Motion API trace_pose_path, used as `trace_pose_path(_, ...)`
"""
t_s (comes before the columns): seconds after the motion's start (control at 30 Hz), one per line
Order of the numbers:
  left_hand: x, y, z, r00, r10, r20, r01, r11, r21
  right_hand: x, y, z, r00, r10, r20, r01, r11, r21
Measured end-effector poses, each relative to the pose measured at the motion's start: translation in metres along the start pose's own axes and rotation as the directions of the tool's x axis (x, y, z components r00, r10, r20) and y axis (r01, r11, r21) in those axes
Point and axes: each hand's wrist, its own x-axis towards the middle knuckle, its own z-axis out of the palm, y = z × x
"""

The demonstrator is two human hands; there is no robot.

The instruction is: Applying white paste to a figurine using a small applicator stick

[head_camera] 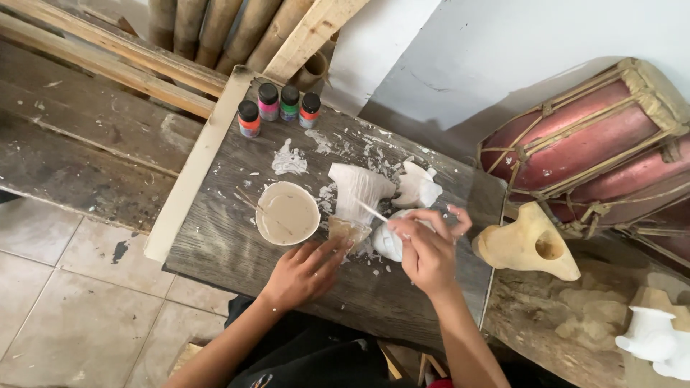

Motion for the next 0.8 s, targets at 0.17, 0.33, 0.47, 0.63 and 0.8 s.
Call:
trace_pose_path(0.17,-0.003,-0.005,0.004,0.999,0.045,-0.002,-0.045,0.999,-0.021,-0.005,0.005,-0.004,0.992,0.129,0.013,-0.130,0.991,0.033)
trace_pose_path(0.33,-0.013,-0.010,0.009,0.998,0.057,-0.003,-0.057,0.994,-0.092,0.027,0.034,0.004,0.941,0.333,0.062,-0.334,0.942,0.013)
trace_pose_path(0.47,-0.021,-0.014,0.011,0.996,0.088,0.003,-0.087,0.989,-0.116,0.057,0.053,0.017,0.891,0.451,0.055,-0.454,0.886,0.091)
trace_pose_path(0.63,-0.023,-0.014,0.014,0.997,0.069,-0.026,-0.072,0.992,-0.107,0.083,0.065,0.026,0.864,0.499,0.066,-0.503,0.860,0.080)
trace_pose_path(0.8,-0.020,-0.013,0.011,0.998,0.063,-0.016,-0.064,0.994,-0.094,0.063,0.066,0.028,0.969,0.239,0.055,-0.235,0.969,-0.074)
